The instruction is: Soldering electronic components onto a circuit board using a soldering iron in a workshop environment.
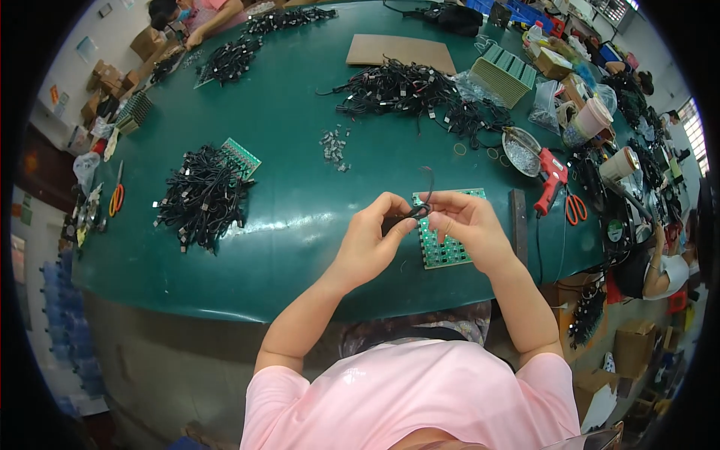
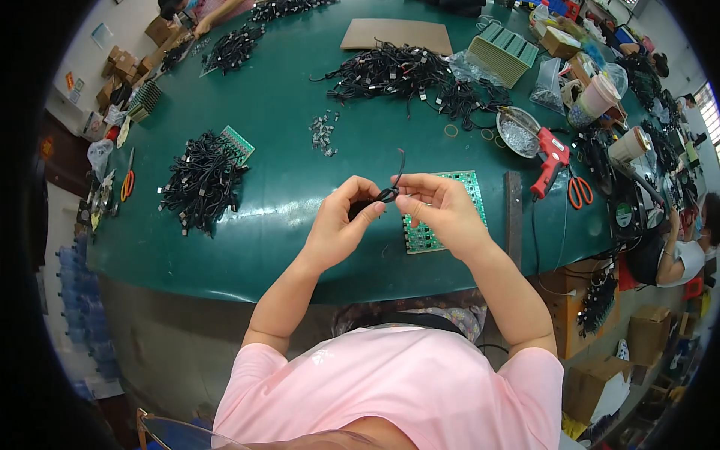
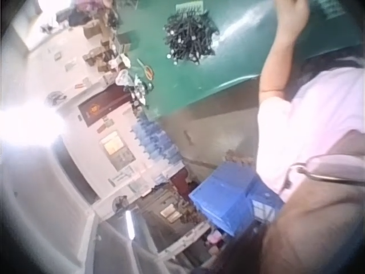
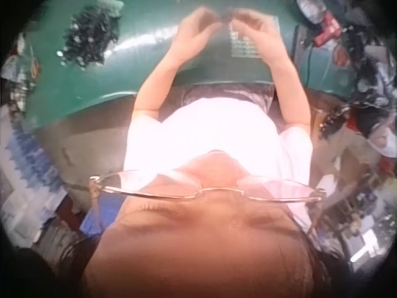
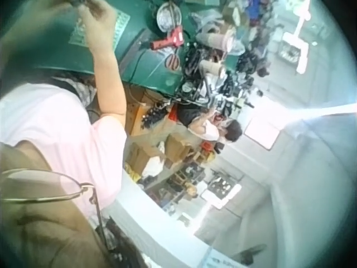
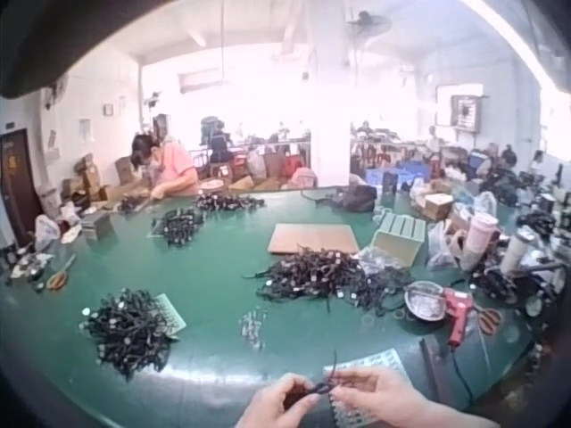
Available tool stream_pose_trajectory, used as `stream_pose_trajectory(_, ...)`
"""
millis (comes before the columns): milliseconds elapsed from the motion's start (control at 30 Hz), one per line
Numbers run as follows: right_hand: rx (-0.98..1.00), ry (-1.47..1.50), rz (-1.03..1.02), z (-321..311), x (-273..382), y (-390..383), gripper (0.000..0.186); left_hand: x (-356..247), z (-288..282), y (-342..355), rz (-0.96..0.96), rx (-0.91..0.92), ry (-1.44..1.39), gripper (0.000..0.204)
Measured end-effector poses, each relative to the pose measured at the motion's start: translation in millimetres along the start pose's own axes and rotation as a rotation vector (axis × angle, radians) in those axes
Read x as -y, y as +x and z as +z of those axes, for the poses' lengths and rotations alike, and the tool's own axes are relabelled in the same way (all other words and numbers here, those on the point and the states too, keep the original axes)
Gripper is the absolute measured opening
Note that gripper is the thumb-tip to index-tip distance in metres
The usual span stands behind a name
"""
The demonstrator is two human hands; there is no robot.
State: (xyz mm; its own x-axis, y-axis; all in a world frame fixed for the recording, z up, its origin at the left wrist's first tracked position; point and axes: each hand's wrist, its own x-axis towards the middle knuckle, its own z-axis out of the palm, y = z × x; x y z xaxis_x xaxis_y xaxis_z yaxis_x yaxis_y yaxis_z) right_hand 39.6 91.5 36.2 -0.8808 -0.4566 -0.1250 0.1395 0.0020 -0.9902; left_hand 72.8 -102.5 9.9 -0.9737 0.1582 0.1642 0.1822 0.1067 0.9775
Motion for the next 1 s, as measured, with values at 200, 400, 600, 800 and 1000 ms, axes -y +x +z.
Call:
stream_pose_trajectory(200, 0.099, 0.654, 0.196, -17.2, -4.4, 25.8, 0.028, 2.1, -17.4, -2.1, -0.100, 0.182, -0.248, 0.013)
stream_pose_trajectory(400, 0.132, 0.592, 0.151, -25.2, -4.9, 45.8, 0.024, 3.7, -39.4, 5.8, -0.271, 0.261, -0.545, 0.015)
stream_pose_trajectory(600, 0.089, 0.215, 0.077, -21.2, -10.9, 40.9, 0.016, 17.4, -34.3, 13.8, -0.279, 0.326, -0.301, 0.033)
stream_pose_trajectory(800, -0.090, 0.021, 0.014, -20.4, -30.5, 23.4, 0.007, 4.5, 2.6, 15.4, -0.317, 0.118, -0.027, 0.014)
stream_pose_trajectory(1000, -0.201, -0.317, -0.101, -18.2, -41.9, 10.2, 0.009, 8.1, 20.0, 15.6, -0.081, 0.101, 0.499, 0.014)
